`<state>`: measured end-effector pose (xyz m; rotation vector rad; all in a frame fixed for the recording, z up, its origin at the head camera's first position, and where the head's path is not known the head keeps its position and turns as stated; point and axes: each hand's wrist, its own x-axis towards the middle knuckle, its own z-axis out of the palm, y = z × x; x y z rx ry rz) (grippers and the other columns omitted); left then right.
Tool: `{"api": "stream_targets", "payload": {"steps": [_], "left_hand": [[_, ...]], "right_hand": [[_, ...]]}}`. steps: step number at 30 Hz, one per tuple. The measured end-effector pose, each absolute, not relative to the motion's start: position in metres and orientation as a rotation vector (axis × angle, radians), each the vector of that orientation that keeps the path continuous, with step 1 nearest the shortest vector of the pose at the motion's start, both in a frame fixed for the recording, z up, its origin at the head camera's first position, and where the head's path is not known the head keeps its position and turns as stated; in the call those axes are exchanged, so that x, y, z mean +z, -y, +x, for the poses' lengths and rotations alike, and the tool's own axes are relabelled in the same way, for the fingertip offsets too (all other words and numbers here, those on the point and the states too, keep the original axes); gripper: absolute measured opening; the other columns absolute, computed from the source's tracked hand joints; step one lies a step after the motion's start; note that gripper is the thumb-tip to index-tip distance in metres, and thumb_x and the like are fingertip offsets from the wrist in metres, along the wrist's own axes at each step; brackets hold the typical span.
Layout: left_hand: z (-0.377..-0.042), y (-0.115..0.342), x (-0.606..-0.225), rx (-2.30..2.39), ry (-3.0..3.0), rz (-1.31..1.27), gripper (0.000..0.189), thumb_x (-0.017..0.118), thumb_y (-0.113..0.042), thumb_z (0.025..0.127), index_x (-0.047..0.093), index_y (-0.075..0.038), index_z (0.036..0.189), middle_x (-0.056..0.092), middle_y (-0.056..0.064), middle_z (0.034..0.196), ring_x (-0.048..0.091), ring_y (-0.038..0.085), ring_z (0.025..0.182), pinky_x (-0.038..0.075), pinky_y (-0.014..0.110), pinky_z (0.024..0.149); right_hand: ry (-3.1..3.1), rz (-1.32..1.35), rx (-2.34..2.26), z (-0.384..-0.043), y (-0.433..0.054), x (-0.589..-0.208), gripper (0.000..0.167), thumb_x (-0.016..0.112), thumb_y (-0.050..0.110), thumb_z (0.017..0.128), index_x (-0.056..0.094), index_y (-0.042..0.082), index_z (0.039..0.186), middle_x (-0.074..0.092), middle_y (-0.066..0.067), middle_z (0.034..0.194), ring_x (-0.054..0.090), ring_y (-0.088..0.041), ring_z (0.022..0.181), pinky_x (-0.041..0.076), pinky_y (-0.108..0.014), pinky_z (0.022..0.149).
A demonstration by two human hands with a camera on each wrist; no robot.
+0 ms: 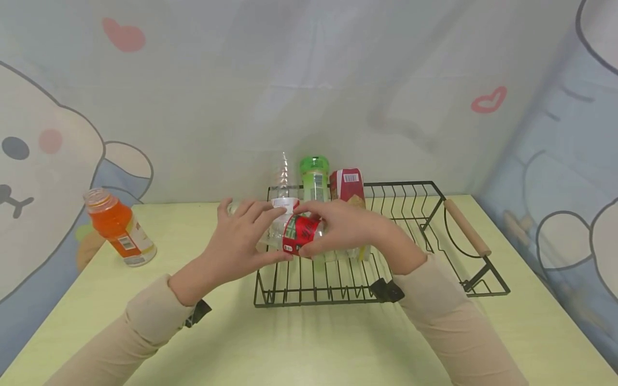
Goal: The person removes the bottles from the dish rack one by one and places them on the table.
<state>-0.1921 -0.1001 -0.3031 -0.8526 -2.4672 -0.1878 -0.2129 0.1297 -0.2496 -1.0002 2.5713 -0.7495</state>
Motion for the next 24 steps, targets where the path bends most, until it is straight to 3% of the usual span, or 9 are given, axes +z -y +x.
{"api": "stream_targets", "payload": {"steps": [9, 16, 24], "left_hand": [[-0.195, 0.107, -0.303, -0.201, 2.438, -0.808, 0.073, 0.074, -0.061, 0.073, 0.056, -0.015, 0.128, 0.057, 0.005, 0.117, 0.05, 0.026, 0.113, 0.028, 0.067, 0.097], [-0.199, 0.117, -0.304, -0.327, 2.402, -0.766, 0.074, 0.078, -0.057, 0.071, 0.056, -0.014, 0.127, 0.057, 0.006, 0.116, 0.05, 0.025, 0.11, 0.028, 0.065, 0.096], [-0.202, 0.13, -0.305, -0.468, 2.411, -0.683, 0.071, 0.08, -0.049, 0.072, 0.055, -0.012, 0.126, 0.057, 0.008, 0.116, 0.05, 0.028, 0.112, 0.024, 0.066, 0.096]], "right_hand": [[-2.583, -0.956, -0.777, -0.213, -0.13, -0.241, 0.07, 0.074, 0.033, 0.083, 0.043, 0.014, 0.143, 0.057, -0.007, 0.125, 0.061, -0.021, 0.089, 0.054, -0.031, 0.072], [-2.61, -0.928, -0.927, -0.216, -0.141, -0.232, 0.068, 0.07, 0.032, 0.088, 0.039, 0.013, 0.145, 0.052, -0.009, 0.135, 0.055, -0.028, 0.115, 0.052, -0.041, 0.089], [-2.629, -0.888, -1.156, -0.227, -0.154, -0.228, 0.063, 0.066, 0.027, 0.093, 0.036, 0.013, 0.146, 0.051, -0.009, 0.136, 0.055, -0.027, 0.12, 0.046, -0.047, 0.098]]}}
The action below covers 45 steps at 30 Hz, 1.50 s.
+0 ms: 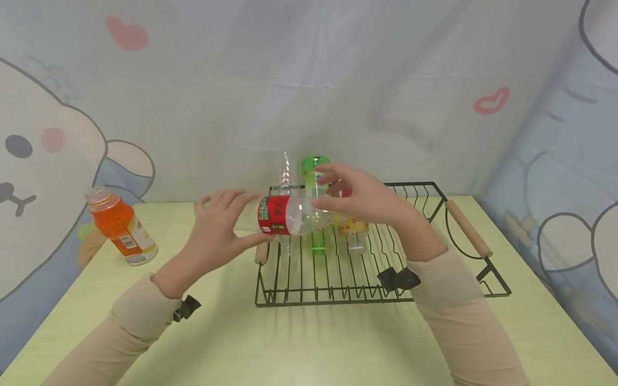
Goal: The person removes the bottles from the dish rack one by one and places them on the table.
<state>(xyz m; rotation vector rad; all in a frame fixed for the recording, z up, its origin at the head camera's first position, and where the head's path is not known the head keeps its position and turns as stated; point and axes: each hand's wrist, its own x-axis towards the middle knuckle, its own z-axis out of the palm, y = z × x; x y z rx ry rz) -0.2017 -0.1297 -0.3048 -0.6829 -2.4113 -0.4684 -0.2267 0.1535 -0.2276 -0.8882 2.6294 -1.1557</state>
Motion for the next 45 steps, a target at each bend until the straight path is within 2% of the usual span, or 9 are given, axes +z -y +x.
{"api": "stream_targets", "payload": {"steps": [5, 14, 20, 29, 34, 41, 45], "left_hand": [[-0.203, 0.136, -0.306, -0.541, 2.459, -0.592, 0.071, 0.08, -0.047, 0.073, 0.054, -0.011, 0.128, 0.056, 0.01, 0.122, 0.048, 0.032, 0.116, 0.023, 0.065, 0.097], [-0.206, 0.146, -0.309, -0.695, 2.522, -0.45, 0.073, 0.079, -0.047, 0.075, 0.051, -0.01, 0.131, 0.053, 0.01, 0.128, 0.043, 0.031, 0.122, 0.023, 0.062, 0.098], [-0.21, 0.155, -0.314, -0.83, 2.511, -0.369, 0.076, 0.081, -0.043, 0.075, 0.048, -0.009, 0.134, 0.052, 0.008, 0.132, 0.04, 0.029, 0.127, 0.021, 0.059, 0.098], [-0.217, 0.166, -0.326, -1.018, 2.442, -0.24, 0.074, 0.081, -0.039, 0.076, 0.046, -0.007, 0.133, 0.049, 0.011, 0.134, 0.04, 0.029, 0.126, 0.023, 0.057, 0.096], [-0.224, 0.174, -0.333, -1.053, 2.429, -0.186, 0.073, 0.079, -0.038, 0.078, 0.045, -0.005, 0.134, 0.048, 0.012, 0.134, 0.04, 0.029, 0.128, 0.024, 0.058, 0.094], [-0.23, 0.184, -0.341, -1.15, 2.437, -0.12, 0.073, 0.077, -0.036, 0.081, 0.042, -0.003, 0.135, 0.046, 0.015, 0.134, 0.038, 0.031, 0.127, 0.024, 0.061, 0.1], [-0.234, 0.19, -0.345, -1.227, 2.417, -0.093, 0.073, 0.076, -0.033, 0.083, 0.038, 0.0, 0.136, 0.044, 0.017, 0.135, 0.038, 0.033, 0.127, 0.03, 0.057, 0.104]], "right_hand": [[-2.627, -0.838, -1.271, -0.234, -0.163, -0.231, 0.062, 0.062, 0.025, 0.095, 0.033, 0.013, 0.149, 0.051, -0.009, 0.138, 0.053, -0.026, 0.123, 0.047, -0.047, 0.097], [-2.663, -0.704, -1.359, -0.244, -0.177, -0.239, 0.062, 0.059, 0.032, 0.096, 0.031, 0.019, 0.15, 0.047, -0.009, 0.143, 0.046, -0.026, 0.129, 0.042, -0.049, 0.102], [-2.628, -0.695, -1.405, -0.248, -0.182, -0.244, 0.065, 0.056, 0.029, 0.098, 0.024, 0.016, 0.153, 0.043, -0.014, 0.146, 0.045, -0.03, 0.13, 0.043, -0.049, 0.1], [-2.654, -0.588, -1.446, -0.258, -0.187, -0.26, 0.071, 0.059, 0.032, 0.096, 0.02, 0.018, 0.154, 0.037, -0.014, 0.151, 0.039, -0.034, 0.135, 0.037, -0.056, 0.104], [-2.65, -0.534, -1.473, -0.266, -0.19, -0.269, 0.075, 0.06, 0.035, 0.095, 0.018, 0.017, 0.155, 0.034, -0.015, 0.152, 0.037, -0.036, 0.136, 0.037, -0.057, 0.104], [-2.642, -0.479, -1.471, -0.273, -0.197, -0.278, 0.078, 0.06, 0.037, 0.095, 0.015, 0.016, 0.155, 0.031, -0.017, 0.153, 0.035, -0.038, 0.137, 0.039, -0.056, 0.103], [-2.659, -0.449, -1.443, -0.277, -0.2, -0.283, 0.08, 0.06, 0.04, 0.094, 0.015, 0.014, 0.155, 0.03, -0.018, 0.153, 0.035, -0.039, 0.137, 0.039, -0.056, 0.103]]}}
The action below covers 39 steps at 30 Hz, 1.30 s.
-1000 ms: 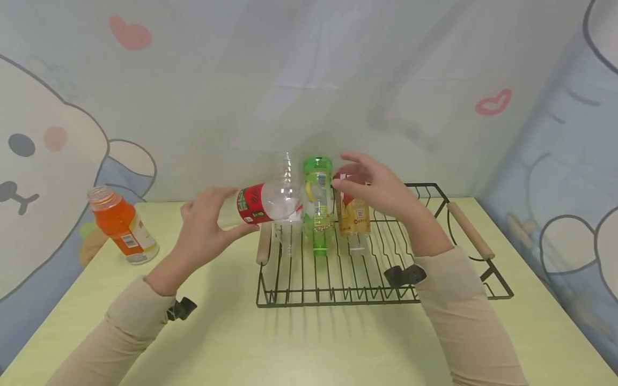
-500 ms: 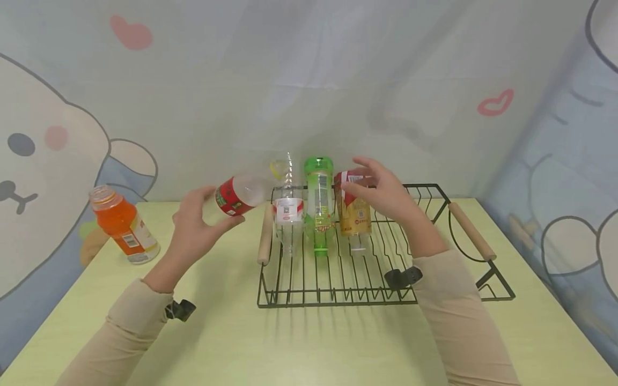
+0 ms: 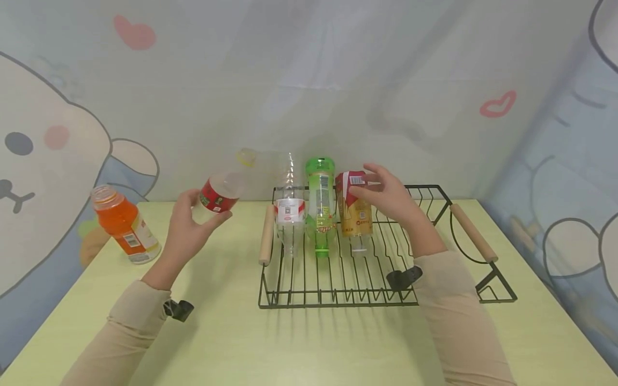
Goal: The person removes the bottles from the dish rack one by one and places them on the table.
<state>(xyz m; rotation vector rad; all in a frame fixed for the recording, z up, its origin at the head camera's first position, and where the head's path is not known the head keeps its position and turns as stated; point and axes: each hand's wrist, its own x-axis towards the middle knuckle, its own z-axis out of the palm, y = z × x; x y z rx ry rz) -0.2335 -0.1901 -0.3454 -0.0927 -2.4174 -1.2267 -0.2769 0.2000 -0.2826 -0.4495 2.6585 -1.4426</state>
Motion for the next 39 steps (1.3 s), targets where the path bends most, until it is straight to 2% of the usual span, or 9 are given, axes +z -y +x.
{"api": "stream_targets", "payload": {"steps": [3, 6, 17, 25, 39], "left_hand": [[-0.235, 0.193, -0.347, -1.277, 2.394, -0.086, 0.072, 0.076, -0.031, 0.083, 0.038, 0.002, 0.135, 0.043, 0.018, 0.135, 0.038, 0.034, 0.126, 0.034, 0.052, 0.105], [-0.237, 0.196, -0.35, -1.311, 2.381, -0.065, 0.071, 0.076, -0.03, 0.083, 0.038, 0.002, 0.134, 0.043, 0.017, 0.134, 0.038, 0.033, 0.126, 0.033, 0.051, 0.106], [-0.243, 0.21, -0.36, -1.468, 2.356, 0.113, 0.078, 0.072, -0.039, 0.086, 0.029, -0.002, 0.14, 0.039, 0.018, 0.141, 0.033, 0.034, 0.132, 0.029, 0.055, 0.109], [-0.251, 0.22, -0.371, -1.531, 2.277, 0.166, 0.073, 0.071, -0.04, 0.086, 0.031, -0.005, 0.136, 0.04, 0.018, 0.136, 0.034, 0.033, 0.13, 0.029, 0.053, 0.108], [-0.255, 0.232, -0.382, -1.631, 2.191, 0.277, 0.078, 0.07, -0.04, 0.087, 0.025, -0.005, 0.141, 0.036, 0.019, 0.143, 0.031, 0.036, 0.138, 0.025, 0.053, 0.113]], "right_hand": [[-2.662, -0.424, -1.43, -0.279, -0.202, -0.286, 0.082, 0.06, 0.041, 0.094, 0.013, 0.013, 0.155, 0.03, -0.02, 0.153, 0.034, -0.039, 0.137, 0.039, -0.056, 0.103], [-2.662, -0.394, -1.427, -0.281, -0.204, -0.289, 0.083, 0.06, 0.041, 0.094, 0.013, 0.013, 0.155, 0.031, -0.02, 0.152, 0.035, -0.038, 0.137, 0.039, -0.056, 0.103], [-2.675, -0.323, -1.397, -0.288, -0.205, -0.294, 0.086, 0.061, 0.041, 0.093, 0.01, 0.014, 0.156, 0.029, -0.019, 0.154, 0.036, -0.039, 0.136, 0.039, -0.056, 0.103], [-2.688, -0.272, -1.391, -0.297, -0.206, -0.3, 0.087, 0.061, 0.043, 0.092, 0.009, 0.014, 0.156, 0.028, -0.02, 0.154, 0.038, -0.04, 0.134, 0.041, -0.054, 0.102], [-2.662, -0.21, -1.36, -0.305, -0.205, -0.315, 0.088, 0.062, 0.039, 0.093, 0.007, 0.009, 0.155, 0.026, -0.024, 0.153, 0.038, -0.043, 0.132, 0.042, -0.055, 0.101]]}}
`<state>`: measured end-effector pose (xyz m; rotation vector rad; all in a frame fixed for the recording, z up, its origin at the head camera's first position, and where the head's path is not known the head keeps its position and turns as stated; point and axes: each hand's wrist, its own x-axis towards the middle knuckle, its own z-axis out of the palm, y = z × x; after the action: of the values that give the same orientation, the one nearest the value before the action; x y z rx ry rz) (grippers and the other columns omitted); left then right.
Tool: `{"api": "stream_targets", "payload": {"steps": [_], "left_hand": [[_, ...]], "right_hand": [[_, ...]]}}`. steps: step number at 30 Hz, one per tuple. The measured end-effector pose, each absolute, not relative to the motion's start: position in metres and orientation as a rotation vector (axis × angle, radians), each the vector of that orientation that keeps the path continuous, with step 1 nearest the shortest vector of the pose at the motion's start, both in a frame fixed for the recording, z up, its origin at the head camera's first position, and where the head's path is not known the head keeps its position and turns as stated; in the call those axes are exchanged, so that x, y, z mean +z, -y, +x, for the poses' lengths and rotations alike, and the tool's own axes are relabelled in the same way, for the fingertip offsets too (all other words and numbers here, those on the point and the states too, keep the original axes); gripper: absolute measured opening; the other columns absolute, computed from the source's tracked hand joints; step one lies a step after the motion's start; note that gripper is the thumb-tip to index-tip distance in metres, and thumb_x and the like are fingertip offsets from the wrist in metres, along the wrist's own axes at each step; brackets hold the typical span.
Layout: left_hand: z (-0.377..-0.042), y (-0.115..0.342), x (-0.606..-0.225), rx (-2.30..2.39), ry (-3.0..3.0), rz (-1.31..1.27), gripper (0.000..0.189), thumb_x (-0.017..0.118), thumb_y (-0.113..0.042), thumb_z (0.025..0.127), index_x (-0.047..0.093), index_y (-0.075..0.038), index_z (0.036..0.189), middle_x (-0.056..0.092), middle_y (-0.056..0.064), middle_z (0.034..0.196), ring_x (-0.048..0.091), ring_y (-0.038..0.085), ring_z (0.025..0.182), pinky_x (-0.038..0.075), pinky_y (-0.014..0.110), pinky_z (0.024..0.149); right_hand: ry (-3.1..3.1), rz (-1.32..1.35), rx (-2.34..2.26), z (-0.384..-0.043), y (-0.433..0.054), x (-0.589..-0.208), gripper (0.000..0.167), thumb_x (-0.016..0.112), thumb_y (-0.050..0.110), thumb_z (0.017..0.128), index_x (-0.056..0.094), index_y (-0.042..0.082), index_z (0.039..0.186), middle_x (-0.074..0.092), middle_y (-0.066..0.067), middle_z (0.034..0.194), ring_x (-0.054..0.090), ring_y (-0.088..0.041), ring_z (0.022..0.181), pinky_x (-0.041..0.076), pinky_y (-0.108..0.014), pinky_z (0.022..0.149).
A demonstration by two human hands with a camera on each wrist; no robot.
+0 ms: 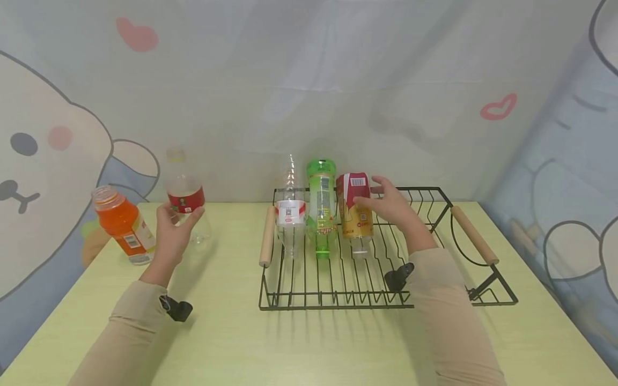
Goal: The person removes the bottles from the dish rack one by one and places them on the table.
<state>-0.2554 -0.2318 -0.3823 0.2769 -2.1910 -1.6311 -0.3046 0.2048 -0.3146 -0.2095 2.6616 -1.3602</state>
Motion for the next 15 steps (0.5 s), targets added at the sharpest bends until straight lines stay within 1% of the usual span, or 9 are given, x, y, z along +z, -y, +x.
{"api": "stream_targets", "payload": {"steps": [5, 15], "left_hand": [[-0.258, 0.236, -0.386, -1.667, 2.151, 0.321, 0.078, 0.069, -0.038, 0.088, 0.025, -0.002, 0.141, 0.034, 0.021, 0.143, 0.031, 0.038, 0.138, 0.025, 0.051, 0.113], [-0.262, 0.245, -0.396, -1.721, 2.088, 0.398, 0.081, 0.07, -0.04, 0.087, 0.024, -0.003, 0.141, 0.033, 0.02, 0.142, 0.032, 0.038, 0.136, 0.03, 0.048, 0.112]], "right_hand": [[-2.653, -0.224, -1.34, -0.305, -0.203, -0.319, 0.089, 0.062, 0.037, 0.093, 0.005, 0.005, 0.154, 0.027, -0.027, 0.152, 0.039, -0.044, 0.131, 0.043, -0.055, 0.099], [-2.637, -0.213, -1.309, -0.305, -0.203, -0.322, 0.09, 0.061, 0.035, 0.093, 0.002, 0.004, 0.154, 0.028, -0.029, 0.149, 0.04, -0.045, 0.129, 0.044, -0.057, 0.098]]}}
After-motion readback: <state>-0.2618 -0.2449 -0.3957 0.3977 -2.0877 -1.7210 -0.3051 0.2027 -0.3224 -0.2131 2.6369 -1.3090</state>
